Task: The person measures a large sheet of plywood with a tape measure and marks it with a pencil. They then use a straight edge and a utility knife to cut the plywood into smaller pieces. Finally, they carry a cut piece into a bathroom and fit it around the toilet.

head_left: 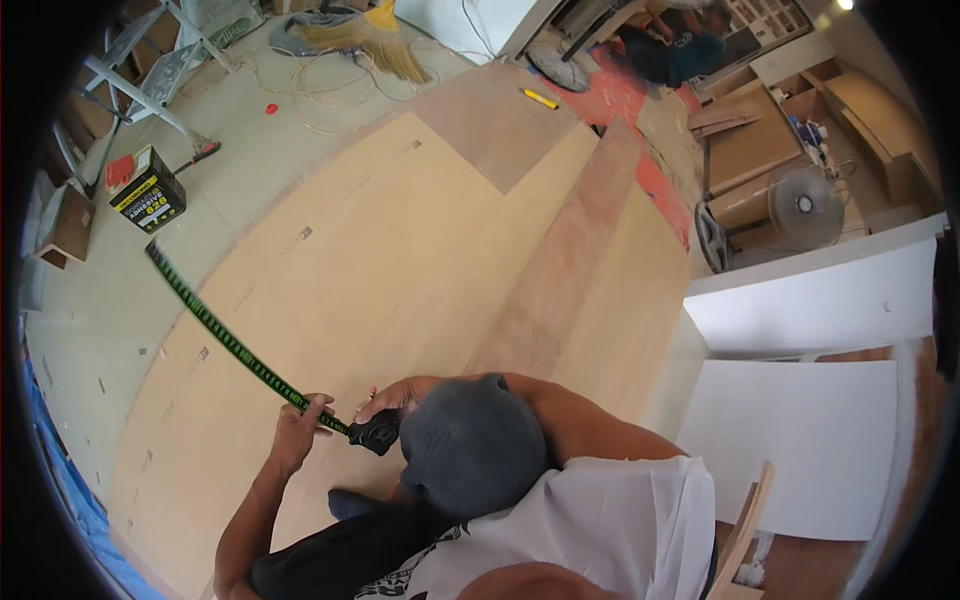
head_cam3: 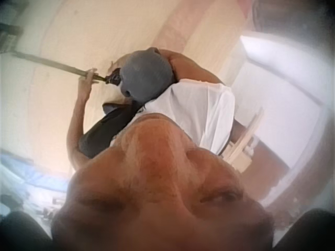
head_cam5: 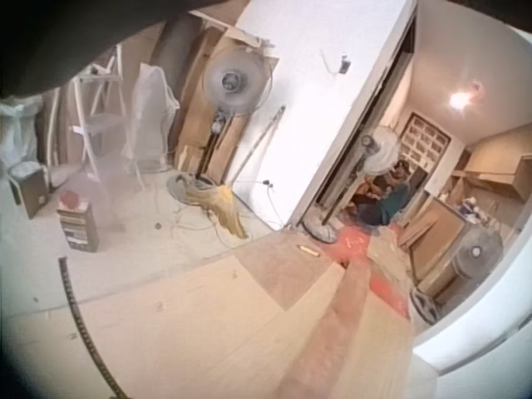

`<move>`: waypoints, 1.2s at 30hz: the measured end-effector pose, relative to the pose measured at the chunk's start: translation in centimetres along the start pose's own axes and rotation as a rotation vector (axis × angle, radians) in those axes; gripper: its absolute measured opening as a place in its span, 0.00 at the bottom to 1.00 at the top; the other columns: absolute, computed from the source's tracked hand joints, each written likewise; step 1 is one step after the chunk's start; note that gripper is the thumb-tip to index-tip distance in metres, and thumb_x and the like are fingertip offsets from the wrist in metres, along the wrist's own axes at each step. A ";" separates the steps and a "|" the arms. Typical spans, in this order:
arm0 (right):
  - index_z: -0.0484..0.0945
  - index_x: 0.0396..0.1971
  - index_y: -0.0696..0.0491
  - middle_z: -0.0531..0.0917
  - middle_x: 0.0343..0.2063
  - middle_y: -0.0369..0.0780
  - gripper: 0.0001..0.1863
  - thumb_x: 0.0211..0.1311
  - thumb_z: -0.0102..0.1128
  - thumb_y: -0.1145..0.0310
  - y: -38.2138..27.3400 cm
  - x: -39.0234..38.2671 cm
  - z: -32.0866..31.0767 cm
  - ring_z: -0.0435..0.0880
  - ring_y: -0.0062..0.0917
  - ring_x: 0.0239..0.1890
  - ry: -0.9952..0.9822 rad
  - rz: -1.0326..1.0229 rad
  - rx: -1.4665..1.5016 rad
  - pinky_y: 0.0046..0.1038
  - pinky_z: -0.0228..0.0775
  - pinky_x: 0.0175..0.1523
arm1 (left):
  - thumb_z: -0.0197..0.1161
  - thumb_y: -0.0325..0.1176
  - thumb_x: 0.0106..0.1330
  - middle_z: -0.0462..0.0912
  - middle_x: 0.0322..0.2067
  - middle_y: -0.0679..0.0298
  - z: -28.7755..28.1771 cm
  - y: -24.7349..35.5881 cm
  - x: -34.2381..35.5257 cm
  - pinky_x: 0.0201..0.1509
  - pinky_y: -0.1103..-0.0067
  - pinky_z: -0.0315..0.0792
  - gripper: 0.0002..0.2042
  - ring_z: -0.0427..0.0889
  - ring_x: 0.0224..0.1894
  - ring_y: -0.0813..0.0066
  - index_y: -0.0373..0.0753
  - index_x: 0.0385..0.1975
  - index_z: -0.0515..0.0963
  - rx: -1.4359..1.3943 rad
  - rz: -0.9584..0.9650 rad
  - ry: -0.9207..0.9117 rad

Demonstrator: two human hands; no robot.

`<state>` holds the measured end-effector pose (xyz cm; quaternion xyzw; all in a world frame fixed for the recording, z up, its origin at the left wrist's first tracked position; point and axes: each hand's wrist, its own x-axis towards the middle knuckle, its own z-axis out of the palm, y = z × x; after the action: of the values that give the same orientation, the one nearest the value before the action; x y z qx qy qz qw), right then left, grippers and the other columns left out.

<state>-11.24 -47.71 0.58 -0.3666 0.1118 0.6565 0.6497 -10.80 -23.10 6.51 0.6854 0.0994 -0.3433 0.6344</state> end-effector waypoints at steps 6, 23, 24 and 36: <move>0.73 0.41 0.57 0.80 0.28 0.36 0.21 0.54 0.66 0.59 -2.7 1.4 1.7 0.79 0.21 0.29 0.146 -0.195 -0.255 0.24 0.70 0.33 | 0.55 0.43 0.69 0.79 0.37 0.59 0.0 -1.6 0.7 0.34 0.77 0.76 0.18 0.80 0.37 0.71 0.32 0.44 0.75 -0.061 -0.089 0.179; 0.66 0.50 0.56 0.77 0.31 0.43 0.26 0.54 0.66 0.69 3.2 -7.0 -7.3 0.79 0.26 0.26 1.286 -0.730 -0.614 0.27 0.72 0.33 | 0.60 0.37 0.63 0.82 0.34 0.52 -6.6 -9.2 0.9 0.37 0.71 0.75 0.18 0.82 0.35 0.64 0.32 0.48 0.76 0.518 -0.093 0.239; 0.67 0.49 0.57 0.77 0.34 0.46 0.26 0.52 0.67 0.67 4.7 -7.7 -8.1 0.78 0.32 0.30 1.414 -0.737 -0.656 0.30 0.71 0.36 | 0.60 0.36 0.62 0.82 0.33 0.51 -7.0 -9.5 1.0 0.38 0.70 0.75 0.17 0.82 0.35 0.62 0.32 0.46 0.77 0.685 -0.026 0.252; 0.63 0.54 0.64 0.71 0.48 0.57 0.41 0.44 0.73 0.58 17.8 -16.6 -15.3 0.69 0.51 0.53 2.385 -0.390 -0.368 0.44 0.62 0.58 | 0.61 0.32 0.60 0.82 0.34 0.48 -8.0 -11.3 0.6 0.44 0.66 0.74 0.13 0.81 0.39 0.55 0.32 0.41 0.78 0.777 0.076 0.242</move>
<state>-24.61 -72.38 -5.73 -0.8359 0.4861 -0.1935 0.1661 -14.06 -13.75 -3.27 0.9127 0.0109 -0.2484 0.3243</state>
